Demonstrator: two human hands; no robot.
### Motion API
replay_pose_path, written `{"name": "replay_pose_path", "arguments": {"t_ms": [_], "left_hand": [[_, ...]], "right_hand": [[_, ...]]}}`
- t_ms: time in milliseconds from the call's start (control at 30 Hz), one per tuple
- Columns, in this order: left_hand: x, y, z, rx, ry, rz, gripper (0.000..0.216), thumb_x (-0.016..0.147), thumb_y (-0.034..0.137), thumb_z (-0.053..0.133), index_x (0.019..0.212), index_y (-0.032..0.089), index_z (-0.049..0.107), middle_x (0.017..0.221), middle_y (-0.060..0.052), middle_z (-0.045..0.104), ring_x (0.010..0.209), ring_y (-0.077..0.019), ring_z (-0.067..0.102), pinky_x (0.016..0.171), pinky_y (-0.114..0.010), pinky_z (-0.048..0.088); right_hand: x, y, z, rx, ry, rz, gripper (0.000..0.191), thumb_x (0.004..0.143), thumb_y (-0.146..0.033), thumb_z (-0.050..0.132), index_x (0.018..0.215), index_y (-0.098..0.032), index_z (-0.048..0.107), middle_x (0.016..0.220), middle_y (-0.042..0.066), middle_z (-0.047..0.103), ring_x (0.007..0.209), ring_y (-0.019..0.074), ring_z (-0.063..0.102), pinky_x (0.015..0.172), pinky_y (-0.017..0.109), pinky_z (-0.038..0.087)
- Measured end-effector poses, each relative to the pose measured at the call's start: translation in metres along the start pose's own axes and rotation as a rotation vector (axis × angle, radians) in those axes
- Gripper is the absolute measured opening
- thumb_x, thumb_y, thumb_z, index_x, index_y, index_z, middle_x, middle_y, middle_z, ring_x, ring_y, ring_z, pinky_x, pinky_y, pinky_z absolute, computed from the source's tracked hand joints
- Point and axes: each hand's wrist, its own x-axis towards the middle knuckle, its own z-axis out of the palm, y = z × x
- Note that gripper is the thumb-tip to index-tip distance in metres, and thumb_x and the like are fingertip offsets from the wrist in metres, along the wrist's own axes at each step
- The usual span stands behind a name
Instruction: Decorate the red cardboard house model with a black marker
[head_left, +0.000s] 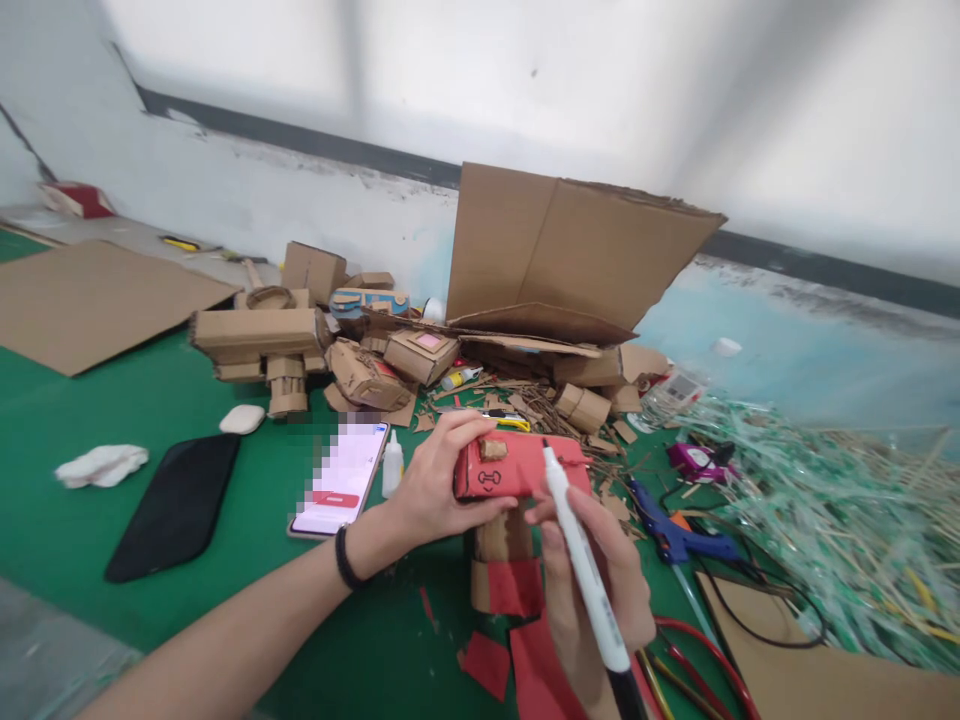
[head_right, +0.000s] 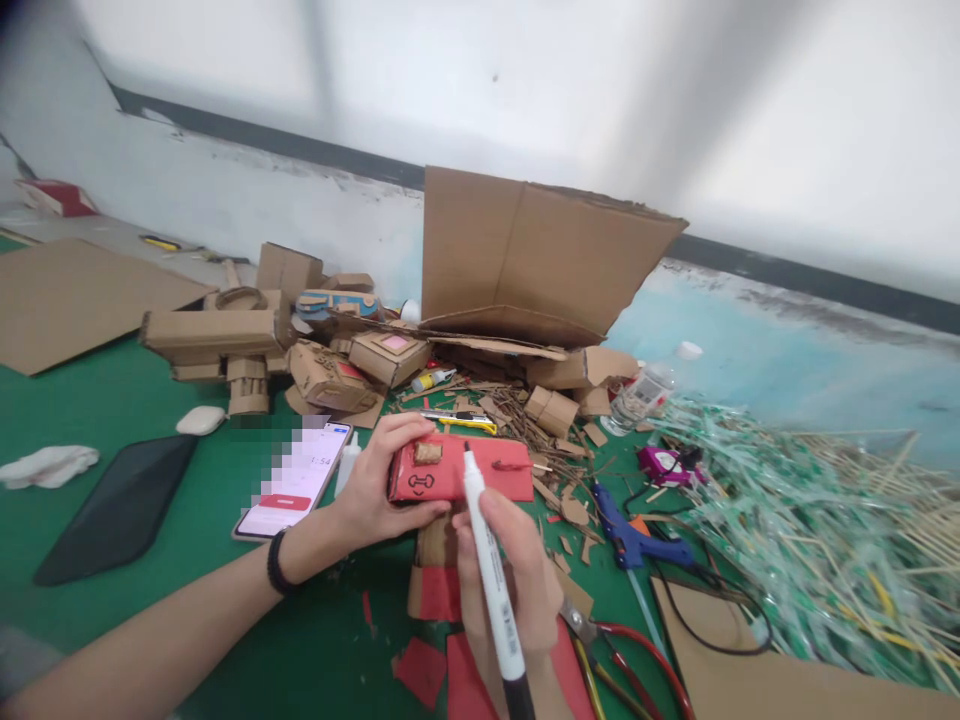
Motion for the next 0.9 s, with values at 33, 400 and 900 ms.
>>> {"name": "replay_pose_path", "arguments": {"t_ms": [33,400,900], "left_hand": [[0.000,0.000,0.000,-0.007,0.002,0.003,0.079,0.094,0.055,0.085,0.156,0.026,0.047,0.139,-0.016,0.064,0.131,-0.0353,0.068,0.110,-0.054,0.062],[-0.003,-0.003,0.003,-0.028,0.012,0.011,0.084,0.089,0.047,0.089,0.159,0.028,0.046,0.143,-0.017,0.063,0.131,-0.0367,0.069,0.108,-0.053,0.063],[-0.003,-0.007,0.002,-0.022,0.010,-0.026,0.086,0.087,0.046,0.091,0.157,0.027,0.047,0.142,-0.016,0.063,0.132,-0.0367,0.067,0.108,-0.054,0.062]], "right_hand": [[0.003,-0.002,-0.001,-0.005,-0.033,-0.031,0.040,0.101,-0.020,0.075,0.141,-0.024,0.070,0.113,0.008,0.083,0.089,0.0229,0.085,0.081,0.035,0.072],[0.013,-0.014,-0.003,0.030,-0.132,-0.151,0.024,0.101,-0.017,0.071,0.124,-0.020,0.070,0.104,0.008,0.084,0.106,0.0282,0.086,0.080,0.037,0.074],[0.023,-0.019,0.000,0.045,-0.105,-0.174,0.012,0.103,-0.023,0.067,0.114,-0.022,0.066,0.087,0.001,0.079,0.084,0.0253,0.087,0.087,0.046,0.075]]}}
